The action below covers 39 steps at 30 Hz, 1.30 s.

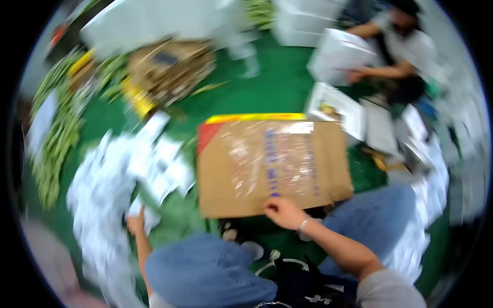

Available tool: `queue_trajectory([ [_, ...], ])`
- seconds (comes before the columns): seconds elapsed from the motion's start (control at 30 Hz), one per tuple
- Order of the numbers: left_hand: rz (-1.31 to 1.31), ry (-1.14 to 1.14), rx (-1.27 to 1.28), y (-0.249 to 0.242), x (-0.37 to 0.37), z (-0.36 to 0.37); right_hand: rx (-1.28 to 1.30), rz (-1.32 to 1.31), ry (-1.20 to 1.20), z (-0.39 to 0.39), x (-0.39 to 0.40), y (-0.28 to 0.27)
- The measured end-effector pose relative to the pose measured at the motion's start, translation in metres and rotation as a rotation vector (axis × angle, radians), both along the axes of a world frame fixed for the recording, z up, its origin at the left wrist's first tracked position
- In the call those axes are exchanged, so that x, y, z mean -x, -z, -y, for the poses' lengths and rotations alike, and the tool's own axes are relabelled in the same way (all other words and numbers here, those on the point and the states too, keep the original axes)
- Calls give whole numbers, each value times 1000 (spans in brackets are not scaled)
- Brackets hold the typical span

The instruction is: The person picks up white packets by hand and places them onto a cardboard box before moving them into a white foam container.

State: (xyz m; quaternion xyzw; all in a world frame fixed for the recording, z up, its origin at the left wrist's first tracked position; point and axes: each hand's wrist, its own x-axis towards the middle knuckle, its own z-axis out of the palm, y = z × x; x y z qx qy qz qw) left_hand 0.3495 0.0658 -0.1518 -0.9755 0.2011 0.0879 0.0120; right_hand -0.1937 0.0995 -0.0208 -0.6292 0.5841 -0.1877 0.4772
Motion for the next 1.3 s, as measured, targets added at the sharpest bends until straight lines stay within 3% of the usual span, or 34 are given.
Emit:
queue_trajectory([
  [0.03, -28, 10, -51, 73, -44, 9, -9, 21, 36, -7, 7, 5],
  [0.1, 19, -63, -97, 43, 3, 22, -8, 11, 59, -17, 13, 0],
  [0.2, 56, -63, -7, 53, 7, 7, -4, -17, 142, -15, 7, -13],
  [0.3, -1179, 132, 799, 70, -44, -22, -3, 82, 144, -3, -12, -20],
  [0.4, -1252, 441, 921, -104, 73, -9, -32, 244, -10, 18, -42, -40],
  [0.43, -1211, 634, 870, -142, 93, 0, -44, 284, -50, 27, -55, -48],
  [0.53, -1343, 985, 678, -253, 169, 28, 325, 352, -110, 40, -101, -72],
  [0.57, -1408, 1023, 623, -273, 196, 34, 507, 336, -118, 44, -110, -82],
  [0.6, -1476, 1055, 564, -287, 222, 37, 519, 341, -121, 46, -111, -91],
  [0.67, -1491, 1027, 480, -279, 265, 38, 221, 671, -17, 41, -109, -103],
  [0.7, -1527, 1020, 462, -261, 281, 44, 399, 659, 163, 37, -97, -107],
  [0.73, -1548, 1029, 386, -257, 297, 47, 230, 666, 215, 33, -75, -116],
  [0.77, -1404, 1256, 184, -279, 315, 50, 243, 670, 316, 31, -57, -102],
  [0.8, -1465, 1310, 153, -243, 311, 60, 101, 758, 309, 32, -29, -107],
  [0.83, -1160, 1560, 333, -236, 326, 65, 58, 690, 397, 34, -4, -93],
  [0.87, -985, 1452, 345, -237, 334, 61, 134, 599, 514, 37, 15, -81],
  [0.9, -536, 1500, 382, -200, 327, 71, 365, 397, 513, 43, 36, -65],
  [0.93, -423, 1400, 322, -184, 325, 73, 465, 182, 539, 52, 54, -50],
  [0.97, -412, 1378, 308, -168, 323, 66, 587, -40, 558, 61, 66, -41],
  [1.0, -323, 1319, 144, -155, 325, 63, 589, -23, 543, 67, 70, -41],
  [1.03, -237, 1261, -22, -146, 329, 61, 563, -245, 449, 73, 73, -44],
  [1.07, -229, 1256, -30, -138, 334, 58, 528, -468, 355, 76, 75, -44],
  [1.1, -251, 1274, -99, -131, 339, 53, 521, -458, 353, 81, 73, -40],
  [1.17, -269, 1287, -172, -130, 354, 43, 647, -440, 118, 94, 66, -29],
  [1.27, -282, 1309, -215, -128, 362, 27, 634, -448, 115, 105, 55, -12],
  [1.3, -365, 1301, -103, -113, 356, 26, 623, -453, 128, 109, 53, -7],
])
